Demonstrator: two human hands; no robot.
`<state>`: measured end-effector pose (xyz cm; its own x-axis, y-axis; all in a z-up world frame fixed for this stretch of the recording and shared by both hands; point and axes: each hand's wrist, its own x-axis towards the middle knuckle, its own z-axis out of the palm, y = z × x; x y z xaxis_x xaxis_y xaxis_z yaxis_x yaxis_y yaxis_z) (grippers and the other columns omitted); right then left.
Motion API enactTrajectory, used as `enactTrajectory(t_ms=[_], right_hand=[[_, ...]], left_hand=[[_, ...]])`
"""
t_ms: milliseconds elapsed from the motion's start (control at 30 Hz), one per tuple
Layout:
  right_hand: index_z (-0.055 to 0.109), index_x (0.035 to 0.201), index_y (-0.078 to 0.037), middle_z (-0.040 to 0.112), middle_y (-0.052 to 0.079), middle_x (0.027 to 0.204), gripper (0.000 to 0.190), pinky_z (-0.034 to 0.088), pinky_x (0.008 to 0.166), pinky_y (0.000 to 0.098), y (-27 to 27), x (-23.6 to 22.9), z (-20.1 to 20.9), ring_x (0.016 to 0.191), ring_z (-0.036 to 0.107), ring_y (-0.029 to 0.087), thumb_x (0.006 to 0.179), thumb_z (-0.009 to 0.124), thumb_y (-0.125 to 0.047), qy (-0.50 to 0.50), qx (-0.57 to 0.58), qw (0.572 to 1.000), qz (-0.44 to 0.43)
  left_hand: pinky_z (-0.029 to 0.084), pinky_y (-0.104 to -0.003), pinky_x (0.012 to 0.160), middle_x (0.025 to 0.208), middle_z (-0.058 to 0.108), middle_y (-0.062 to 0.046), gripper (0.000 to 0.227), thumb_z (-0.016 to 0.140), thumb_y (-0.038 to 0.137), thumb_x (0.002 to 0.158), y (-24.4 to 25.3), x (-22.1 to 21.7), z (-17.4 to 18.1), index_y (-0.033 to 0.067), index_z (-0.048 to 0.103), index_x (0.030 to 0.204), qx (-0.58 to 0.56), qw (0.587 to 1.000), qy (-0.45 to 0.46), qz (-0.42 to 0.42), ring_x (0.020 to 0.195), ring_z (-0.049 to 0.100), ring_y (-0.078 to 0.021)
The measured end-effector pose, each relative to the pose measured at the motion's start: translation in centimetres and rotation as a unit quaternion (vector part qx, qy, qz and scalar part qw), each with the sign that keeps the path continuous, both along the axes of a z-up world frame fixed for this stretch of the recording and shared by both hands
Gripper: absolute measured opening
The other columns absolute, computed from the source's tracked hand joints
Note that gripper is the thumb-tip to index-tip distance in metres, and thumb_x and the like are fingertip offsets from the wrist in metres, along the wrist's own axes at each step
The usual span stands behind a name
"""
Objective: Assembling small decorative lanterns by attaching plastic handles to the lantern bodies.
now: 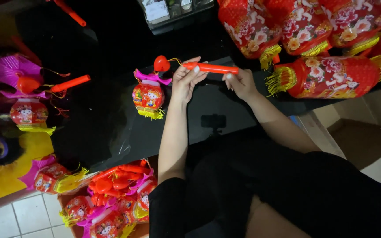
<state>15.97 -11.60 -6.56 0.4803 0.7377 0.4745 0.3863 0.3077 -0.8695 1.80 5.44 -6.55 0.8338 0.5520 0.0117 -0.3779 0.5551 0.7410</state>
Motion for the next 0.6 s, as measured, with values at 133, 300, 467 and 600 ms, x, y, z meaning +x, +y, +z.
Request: enactTrajectory(t_ms=[133, 300, 467, 600], right_hand=[[0.059, 0.060, -0.009, 0.055, 0.002, 0.043, 0.053, 0.040, 0.039, 0.0233, -0.4, 0.8, -1.5, 0.036, 0.051, 0.013, 0.111, 0.056, -0.023, 0.044, -0.015, 0.999, -0.010], [0.052, 0.060, -0.008, 0.048, 0.004, 0.045, 0.056, 0.039, 0.041, 0.0232, 0.0, 1.2, -1.8, 0.039, 0.049, 0.012, 0.113, 0.055, -0.026, 0.191, -0.008, 0.982, -0.013], [0.059, 0.078, 0.000, 0.050, 0.010, 0.054, 0.032, 0.040, 0.040, 0.0262, 0.1, 1.0, -1.7, 0.043, 0.051, 0.016, 0.105, 0.061, -0.015, 0.218, 0.030, 0.975, -0.012], [0.059, 0.081, 0.001, 0.052, 0.011, 0.055, 0.026, 0.041, 0.041, 0.0256, 0.1, 1.0, -0.9, 0.044, 0.052, 0.016, 0.104, 0.063, -0.009, 0.176, 0.028, 0.984, -0.007]], left_hand=[[0.065, -0.042, 0.086, 0.120, 0.068, -0.034, 0.038, 0.075, 0.004, 0.092, -0.2, 0.2, -0.3, -0.0054, 0.064, 0.127, -0.004, 1.000, 0.002, -0.016, 0.105, 0.072, -0.0387], [0.065, -0.042, 0.083, 0.111, 0.073, -0.027, 0.033, 0.078, 0.004, 0.090, -0.6, 0.9, -1.4, -0.0032, 0.070, 0.121, 0.039, 0.998, 0.051, 0.015, 0.099, 0.073, -0.0360], [0.065, -0.044, 0.081, 0.107, 0.074, -0.026, 0.031, 0.081, 0.007, 0.089, -0.8, 0.9, -0.5, -0.0024, 0.071, 0.117, 0.032, 0.997, 0.063, 0.014, 0.096, 0.074, -0.0362], [0.064, -0.047, 0.079, 0.102, 0.074, -0.027, 0.030, 0.078, 0.018, 0.094, -0.7, 1.2, -0.1, -0.0023, 0.067, 0.113, 0.026, 0.997, 0.075, 0.012, 0.092, 0.075, -0.0367]])
